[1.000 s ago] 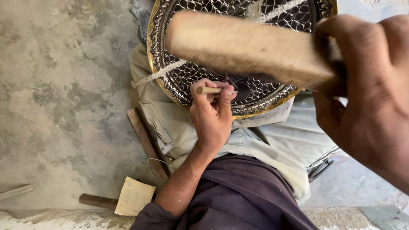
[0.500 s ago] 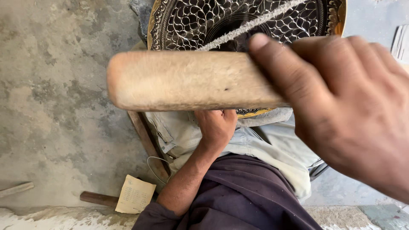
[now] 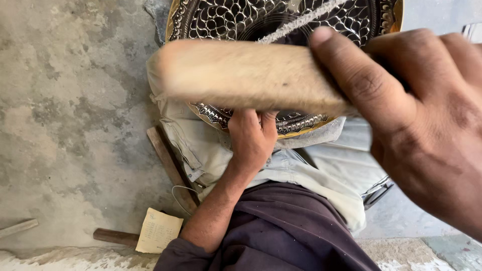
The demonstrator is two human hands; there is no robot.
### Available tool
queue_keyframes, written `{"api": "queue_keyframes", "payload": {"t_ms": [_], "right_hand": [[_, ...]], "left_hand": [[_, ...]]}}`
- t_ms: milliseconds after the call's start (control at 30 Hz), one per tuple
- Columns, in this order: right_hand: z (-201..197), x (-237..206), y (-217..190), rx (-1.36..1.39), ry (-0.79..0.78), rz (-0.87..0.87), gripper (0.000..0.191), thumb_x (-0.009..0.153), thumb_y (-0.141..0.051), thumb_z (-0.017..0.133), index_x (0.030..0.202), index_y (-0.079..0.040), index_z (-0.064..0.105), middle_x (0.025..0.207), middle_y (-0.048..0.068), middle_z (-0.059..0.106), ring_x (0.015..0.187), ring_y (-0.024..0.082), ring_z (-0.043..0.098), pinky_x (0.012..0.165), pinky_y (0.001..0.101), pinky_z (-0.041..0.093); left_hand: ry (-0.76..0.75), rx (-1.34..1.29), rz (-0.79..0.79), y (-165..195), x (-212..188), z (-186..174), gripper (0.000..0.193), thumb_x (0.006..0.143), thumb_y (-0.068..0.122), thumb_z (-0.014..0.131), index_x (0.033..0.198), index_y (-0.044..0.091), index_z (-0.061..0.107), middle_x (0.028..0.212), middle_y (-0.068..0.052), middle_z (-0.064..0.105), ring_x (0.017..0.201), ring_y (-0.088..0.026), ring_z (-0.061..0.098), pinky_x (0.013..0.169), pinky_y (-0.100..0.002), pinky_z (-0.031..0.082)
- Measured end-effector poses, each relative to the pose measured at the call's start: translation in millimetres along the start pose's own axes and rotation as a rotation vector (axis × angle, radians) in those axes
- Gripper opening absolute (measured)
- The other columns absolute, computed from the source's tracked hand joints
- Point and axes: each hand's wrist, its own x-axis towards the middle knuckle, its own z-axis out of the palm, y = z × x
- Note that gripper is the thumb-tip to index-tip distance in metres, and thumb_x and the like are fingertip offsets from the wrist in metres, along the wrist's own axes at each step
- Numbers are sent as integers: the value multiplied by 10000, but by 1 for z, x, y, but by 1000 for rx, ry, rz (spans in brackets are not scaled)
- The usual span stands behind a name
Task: The person sits on the floor with an engraved brass tray on their lap, holds a small punch against the tray's surface, and repeatedly strikes the punch with a wooden mallet to chase the decorative pattern, repositioning the punch between strikes.
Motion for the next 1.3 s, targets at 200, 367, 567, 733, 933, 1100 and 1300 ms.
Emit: {"api": "queue_keyframes", "payload": {"t_ms": [200, 367, 567, 733, 933, 1100, 1300], "right_hand": [[22, -21, 12, 200, -12, 141, 625, 845, 94, 697, 1450, -18, 588, 970, 222, 643, 772, 301, 631, 675, 399, 535], [51, -52, 12, 402, 61, 261, 626, 874, 207, 589, 1477, 92, 465, 1086, 322, 657, 850, 367, 674, 710, 416, 547], [85, -100, -6, 435, -37, 420, 604, 948, 236, 569, 1516, 93, 423, 1108, 304, 669, 731, 294, 644, 631, 360, 512], [99, -131, -33, 504, -72, 589, 604, 948, 168, 606, 1510, 111, 391, 1092, 295, 617, 737, 293, 620, 603, 357, 493], [138, -165, -76, 417, 69, 736, 689, 972, 17, 730, 1546, 70, 352, 1119, 273, 571, 892, 347, 596, 770, 436, 489], [142, -178, -98, 628, 160, 850, 674, 1018, -3, 712, 1562, -36, 314, 1162, 218, 605, 929, 323, 644, 803, 403, 511], [159, -197, -103, 579, -67, 885, 663, 941, 4, 769, 1519, 75, 451, 1141, 277, 616, 845, 328, 621, 739, 449, 519]], "left_hand": [[-193, -199, 23, 3, 21, -7, 252, 1114, 270, 613, 1201, 51, 523, 1051, -81, 661, 902, -186, 739, 780, -307, 643], [-461, -92, 148, -8, 45, -2, 315, 1027, 232, 687, 1254, 84, 526, 1098, -80, 685, 914, -194, 749, 725, -272, 678], [-630, -74, 302, -2, 68, -10, 344, 1029, 137, 687, 1334, 116, 530, 1065, -68, 697, 918, -243, 762, 748, -332, 662], [-813, -81, 344, 9, 83, -10, 266, 1039, 51, 639, 1290, 114, 577, 995, -71, 693, 921, -222, 785, 729, -340, 644], [-924, 22, 449, 15, 95, 2, 199, 1035, 116, 586, 1225, 159, 630, 881, -53, 693, 815, -240, 765, 666, -376, 620], [-954, 72, 508, 24, 97, 6, 200, 1014, 206, 594, 1201, 192, 664, 790, -65, 667, 698, -279, 727, 601, -417, 596], [-804, 69, 567, 14, 91, -3, 271, 1066, 121, 647, 1323, 189, 595, 981, -68, 667, 877, -269, 756, 724, -360, 643]]}}
